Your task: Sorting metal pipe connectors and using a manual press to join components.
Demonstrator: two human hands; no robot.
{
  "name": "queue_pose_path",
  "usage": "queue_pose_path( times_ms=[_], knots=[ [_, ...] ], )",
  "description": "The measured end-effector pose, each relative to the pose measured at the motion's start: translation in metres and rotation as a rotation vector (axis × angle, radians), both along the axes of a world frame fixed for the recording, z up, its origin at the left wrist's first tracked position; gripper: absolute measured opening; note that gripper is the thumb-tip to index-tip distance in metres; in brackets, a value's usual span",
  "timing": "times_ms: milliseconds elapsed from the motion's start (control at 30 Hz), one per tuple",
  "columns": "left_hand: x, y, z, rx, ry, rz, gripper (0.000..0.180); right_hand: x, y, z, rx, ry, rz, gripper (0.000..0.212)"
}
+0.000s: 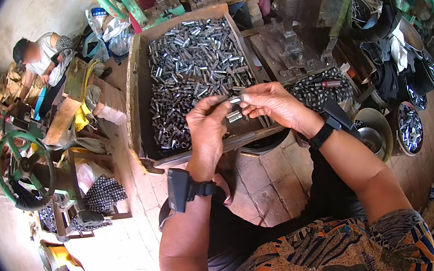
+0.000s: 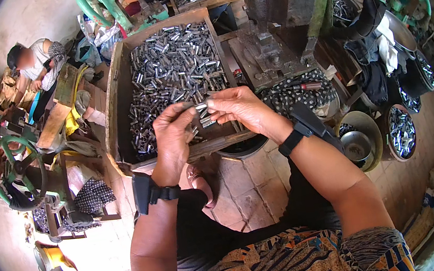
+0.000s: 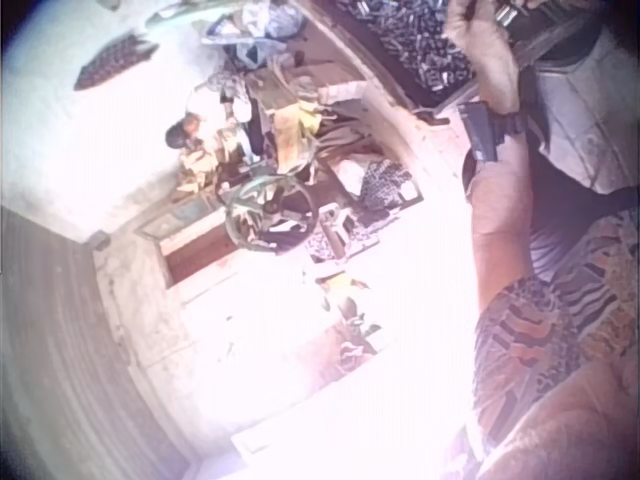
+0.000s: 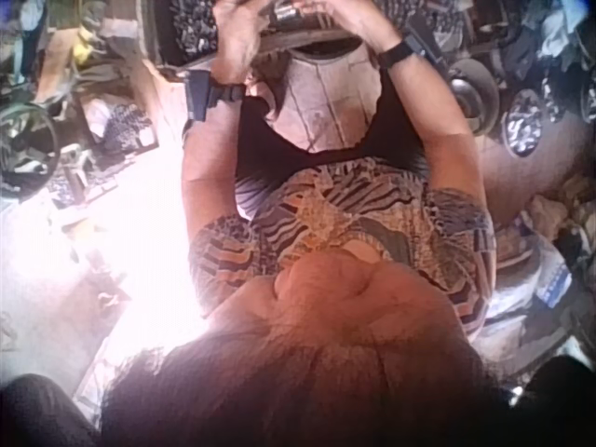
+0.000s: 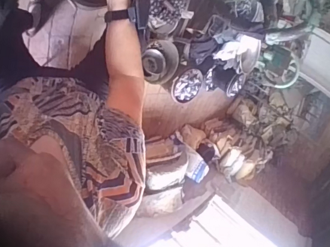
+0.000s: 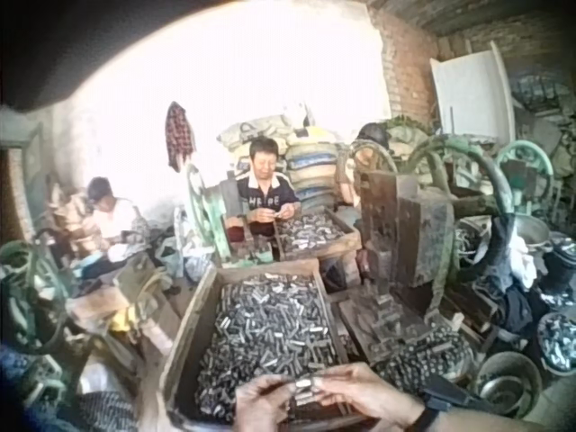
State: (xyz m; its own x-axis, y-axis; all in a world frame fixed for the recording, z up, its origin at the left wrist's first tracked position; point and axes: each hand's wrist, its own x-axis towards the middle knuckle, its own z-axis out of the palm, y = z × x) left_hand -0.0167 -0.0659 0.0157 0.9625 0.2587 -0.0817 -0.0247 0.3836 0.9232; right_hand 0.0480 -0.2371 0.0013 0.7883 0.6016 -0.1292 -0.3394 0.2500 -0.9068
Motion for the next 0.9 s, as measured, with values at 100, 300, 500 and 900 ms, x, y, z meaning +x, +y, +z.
queue_pose_path(
  times_ms=[100, 300, 500, 900],
  knots=[
    [0.005, 0.01, 0.003, -0.013, 0.015, 0.057, 0.01, 0.007, 0.005, -0.016, -0.222, -0.188, 0.046, 0.034],
    [0.007, 0.013, -0.003, 0.056, 0.033, 0.135, 0.008, 0.006, 0.033, -0.04, -0.455, -0.598, 0.211, 0.034],
    [0.011, 0.013, -0.006, 0.085, 0.042, 0.168, 0.007, 0.014, 0.032, -0.041, -0.467, -0.895, -0.147, 0.034],
    [0.022, 0.001, -0.016, 0.149, 0.045, 0.079, 0.007, 0.0, -0.052, 0.032, 0.026, -0.467, -0.615, 0.035]
  ],
)
